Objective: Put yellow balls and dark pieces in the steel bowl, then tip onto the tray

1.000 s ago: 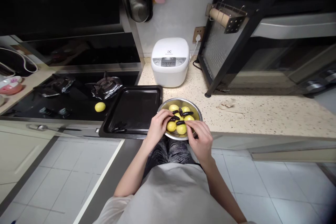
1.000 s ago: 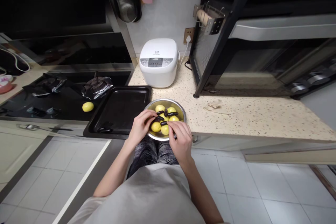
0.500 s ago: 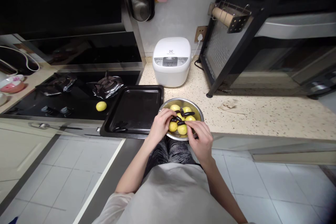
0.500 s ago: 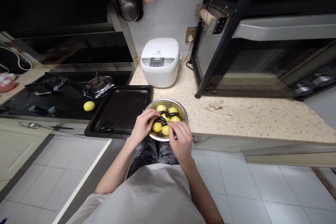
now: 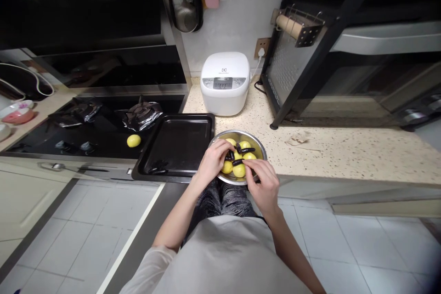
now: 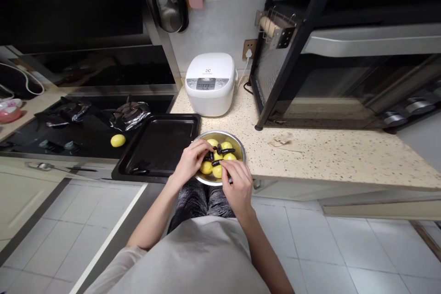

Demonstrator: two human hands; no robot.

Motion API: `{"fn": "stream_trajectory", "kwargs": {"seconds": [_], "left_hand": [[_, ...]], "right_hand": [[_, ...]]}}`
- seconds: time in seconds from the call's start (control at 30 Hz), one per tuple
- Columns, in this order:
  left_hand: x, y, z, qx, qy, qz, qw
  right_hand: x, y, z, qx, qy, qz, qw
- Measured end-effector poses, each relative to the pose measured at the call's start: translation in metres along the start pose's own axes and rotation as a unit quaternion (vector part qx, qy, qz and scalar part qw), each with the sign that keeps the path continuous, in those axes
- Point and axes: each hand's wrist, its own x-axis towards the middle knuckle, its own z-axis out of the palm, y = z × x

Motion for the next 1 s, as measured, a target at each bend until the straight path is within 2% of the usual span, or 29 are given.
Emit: {"fn": "stream_trajectory", "kwargs": {"seconds": [0.13,0.27,0.4,0.53,0.6,0.7,0.83,1.0], "left_hand": [[-0.004,0.002,0.0,0.003,0.031,-0.023,0.999],[-0.008,0.01,-0.002,-0.015,0.019,-0.043,0.999],[-0.014,0.012,-0.014,0.008,0.04,-0.045,0.998],[-0.03,0.002,-0.042,0.083,0.079,-0.082,0.99],[-0.042,-0.006,-0.061,0.136,0.078,-0.114,0.981],[-0.064,-0.018,-0.092,0.213,0.053,-0.181,0.959],[-0.09,-0.031,-0.128,0.297,0.019,-0.277,0.914],[-0.109,-0.036,-0.152,0.326,-0.031,-0.346,0.879]], "right_hand": [[-0.001,0.0,0.001,-0.001,0.0,0.002,1.0],[0.0,-0.001,0.002,-0.005,0.003,0.005,1.0],[0.0,0.0,-0.001,0.001,0.006,0.001,1.0],[-0.002,0.003,-0.002,0.007,0.002,0.005,1.0],[-0.003,0.003,-0.001,0.008,-0.001,0.006,1.0],[-0.005,0.003,0.003,0.014,-0.005,0.0,1.0],[-0.007,0.001,0.006,0.022,-0.011,0.002,1.0],[-0.006,0.0,0.004,0.016,-0.008,-0.002,1.0]]}}
